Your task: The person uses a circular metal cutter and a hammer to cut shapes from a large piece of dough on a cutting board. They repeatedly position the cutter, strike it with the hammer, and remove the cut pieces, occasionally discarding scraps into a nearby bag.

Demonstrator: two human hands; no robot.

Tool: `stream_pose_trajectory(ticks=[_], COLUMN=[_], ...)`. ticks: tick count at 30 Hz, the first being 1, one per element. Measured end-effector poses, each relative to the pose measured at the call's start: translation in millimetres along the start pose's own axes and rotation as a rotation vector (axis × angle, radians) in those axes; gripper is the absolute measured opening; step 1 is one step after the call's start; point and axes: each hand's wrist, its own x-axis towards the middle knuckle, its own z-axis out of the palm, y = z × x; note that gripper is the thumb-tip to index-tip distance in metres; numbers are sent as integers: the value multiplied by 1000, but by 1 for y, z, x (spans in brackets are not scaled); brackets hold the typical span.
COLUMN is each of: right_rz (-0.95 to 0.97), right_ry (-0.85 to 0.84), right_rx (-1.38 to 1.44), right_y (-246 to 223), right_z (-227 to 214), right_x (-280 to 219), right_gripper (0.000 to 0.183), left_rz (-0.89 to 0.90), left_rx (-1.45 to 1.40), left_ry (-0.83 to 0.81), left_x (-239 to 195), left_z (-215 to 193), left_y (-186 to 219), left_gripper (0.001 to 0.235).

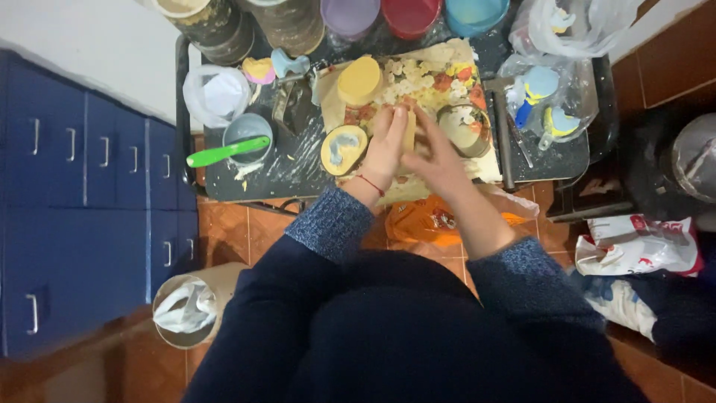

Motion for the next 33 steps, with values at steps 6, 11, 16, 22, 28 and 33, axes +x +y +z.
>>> stream_pose_trajectory(ticks=[6, 11, 16, 22, 28, 33], right_rz=[41, 98, -14, -77, 731, 759], right_ry=[17, 95, 175, 232, 442, 753], right_rx=[419, 591, 1130, 1282, 1001, 1095], right_y=[5, 21, -3, 92, 198, 315], right_z=[7, 4, -36, -112, -87, -64], right_x=[5, -5, -45, -176, -185, -126], right_gripper=[78, 71, 61, 46, 56, 41], left_rz=[108, -50, -96, 304, 95, 556], left_rx=[120, -5, 125, 985, 1321, 1113], left_ry=[-86, -151, -282, -325, -417, -332], left_x=[12, 26, 71, 133, 137, 140], left_z=[-7, -24, -25, 8, 22, 8], left_y=[-1, 12, 14, 6, -6, -33], left_gripper=[50, 52, 57, 66, 52, 57])
